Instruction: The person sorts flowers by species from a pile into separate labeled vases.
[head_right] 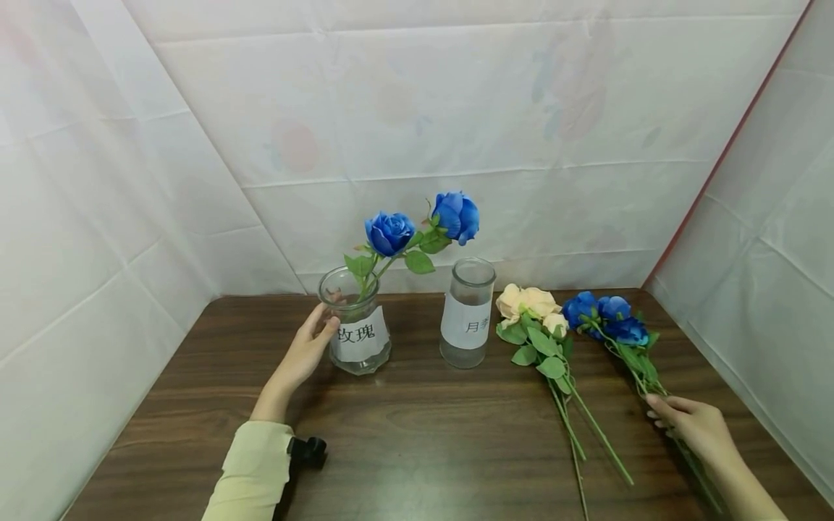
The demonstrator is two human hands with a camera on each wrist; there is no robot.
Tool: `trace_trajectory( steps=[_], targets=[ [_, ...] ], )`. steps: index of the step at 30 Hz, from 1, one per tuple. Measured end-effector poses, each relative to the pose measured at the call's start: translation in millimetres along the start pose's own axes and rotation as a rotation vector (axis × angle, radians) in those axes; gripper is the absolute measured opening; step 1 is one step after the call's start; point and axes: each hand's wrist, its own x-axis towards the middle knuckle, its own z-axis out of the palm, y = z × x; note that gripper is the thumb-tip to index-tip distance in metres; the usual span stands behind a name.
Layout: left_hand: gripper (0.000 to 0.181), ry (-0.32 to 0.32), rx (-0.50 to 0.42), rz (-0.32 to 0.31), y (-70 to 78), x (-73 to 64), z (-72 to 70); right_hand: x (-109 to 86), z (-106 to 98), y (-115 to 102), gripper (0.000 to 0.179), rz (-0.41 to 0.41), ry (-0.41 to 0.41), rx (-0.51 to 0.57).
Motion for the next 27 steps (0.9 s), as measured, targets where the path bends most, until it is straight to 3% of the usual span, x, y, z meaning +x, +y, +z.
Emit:
trace_trajectory(
  steps=[5, 10, 16, 18, 22, 27],
  targets=[
    [0.055, -0.012, 0.016, -0.006, 22.8, -8.6, 0.6, -3.0, -1, -6, 0.074, -0.031, -0.03, -0.035],
    [0.054, -0.013, 0.003, -0.013, 23.6, -8.7, 0.9, -9.8, 1, -11, 0.067, -0.048, -0.041, 0.05],
    [0.055, -0.007, -0.009, 0.004, -3.8, 2.7, 0.6, -14.9, 4, -18, 0.072, -0.038, -0.073, 0.164],
    [0.054, -0.005, -0.014, 0.017, -9.7, 5.0, 0.9, -16.8, 6, -21, 0.06, -0.047, -0.073, 0.218],
    [0.055, 0.013, -0.005, 0.034, -16.0, 5.9, 1.5, -22.7, 11, -25, 0.015, -0.095, -0.076, 0.417],
    [0.057, 0.023, 0.009, 0.04, -16.3, 5.9, 1.8, -27.8, 21, -34, 0.019, -0.188, -0.036, 0.606]
  ],
)
